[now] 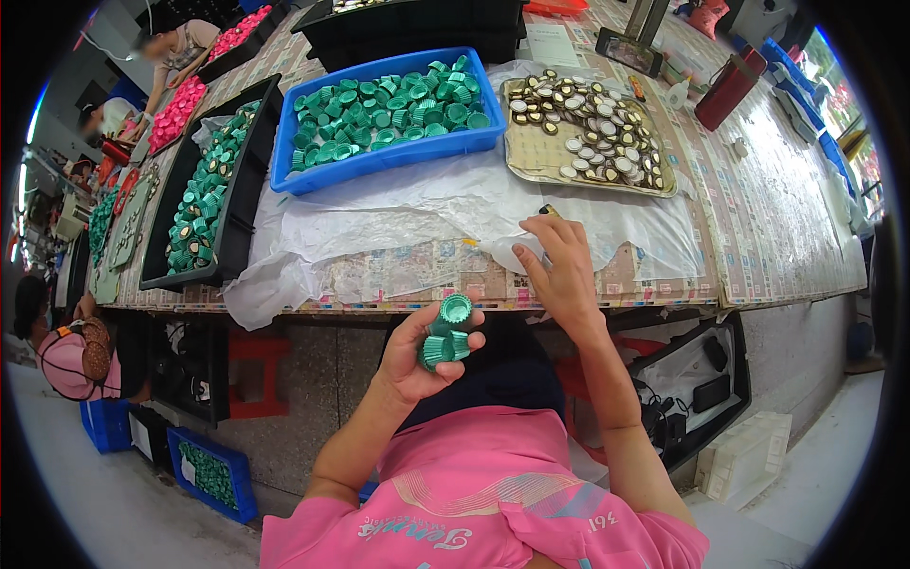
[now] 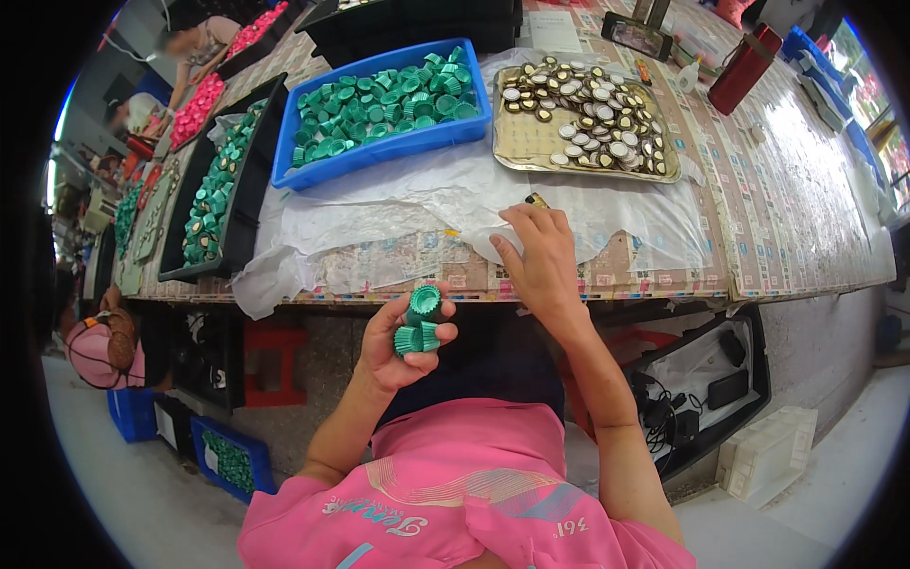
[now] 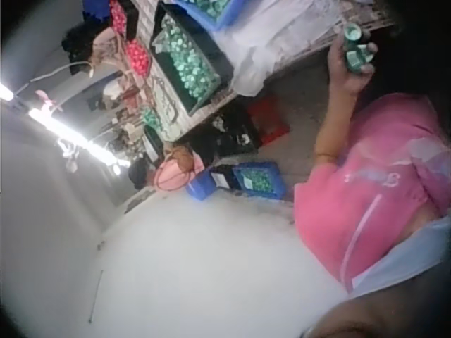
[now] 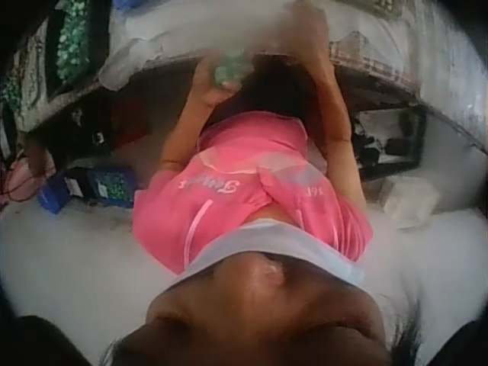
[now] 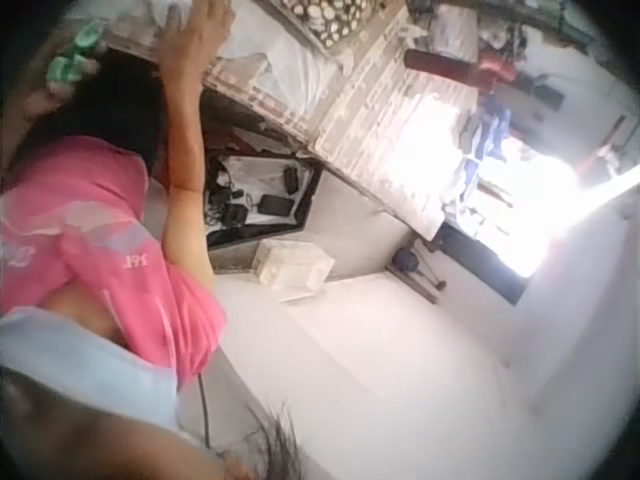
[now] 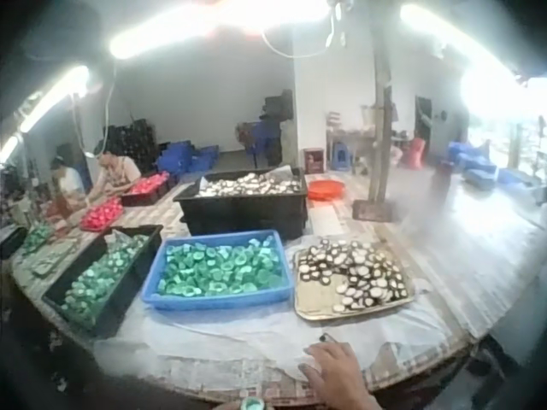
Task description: The person repeatedly picks green plastic bottle caps from a blue tray, applies glue from a small bottle to the inside of each cap, and then presses a small gold-colored metal disc into the glued area. The assembled caps are placed into a black tray on the left side of the table.
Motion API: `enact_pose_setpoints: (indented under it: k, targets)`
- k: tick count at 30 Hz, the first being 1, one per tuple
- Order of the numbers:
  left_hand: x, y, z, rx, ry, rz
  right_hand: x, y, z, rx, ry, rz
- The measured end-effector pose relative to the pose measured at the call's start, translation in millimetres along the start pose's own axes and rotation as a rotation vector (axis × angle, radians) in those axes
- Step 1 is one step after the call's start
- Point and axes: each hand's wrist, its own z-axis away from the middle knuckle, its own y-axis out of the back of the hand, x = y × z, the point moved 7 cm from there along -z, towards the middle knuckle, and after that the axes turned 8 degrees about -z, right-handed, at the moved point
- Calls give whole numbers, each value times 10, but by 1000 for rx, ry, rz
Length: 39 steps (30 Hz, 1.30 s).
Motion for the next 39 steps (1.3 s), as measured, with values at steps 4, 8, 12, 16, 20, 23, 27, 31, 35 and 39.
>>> enact_pose_setpoints:
  k: [4,8,12,16,20,23,27,31,35,39]
  targets:
    - [19,6,15,3,-45,28,81,-135,-11,-165,-84,-45]
    - [52,42,30,2,-62,86,57,-196,18,-214,-90,-73]
    - [50,34,60,63,-93,78,-44,-94,66,-129,-174,-224]
    - [42,93,72,113,-115,20,-129,62,258,-51,-305,-467]
    - [2,94,57,148,-105,-38,-280,175,408,-21,-332,-609]
    - [-19,129,43,159,-88,-105,-380,266,429,58,-207,-612]
    - [-10,126,49,186,-118,-169,-476,327,424,91,-75,-494]
    - [-37,150,38,203,-99,-179,-489,344,430,83,-62,-452]
    - [-68,196,28,223,-66,-187,-473,327,441,77,-72,-458]
    - [-69,185,24,221,-69,-200,-454,315,454,72,-91,-449]
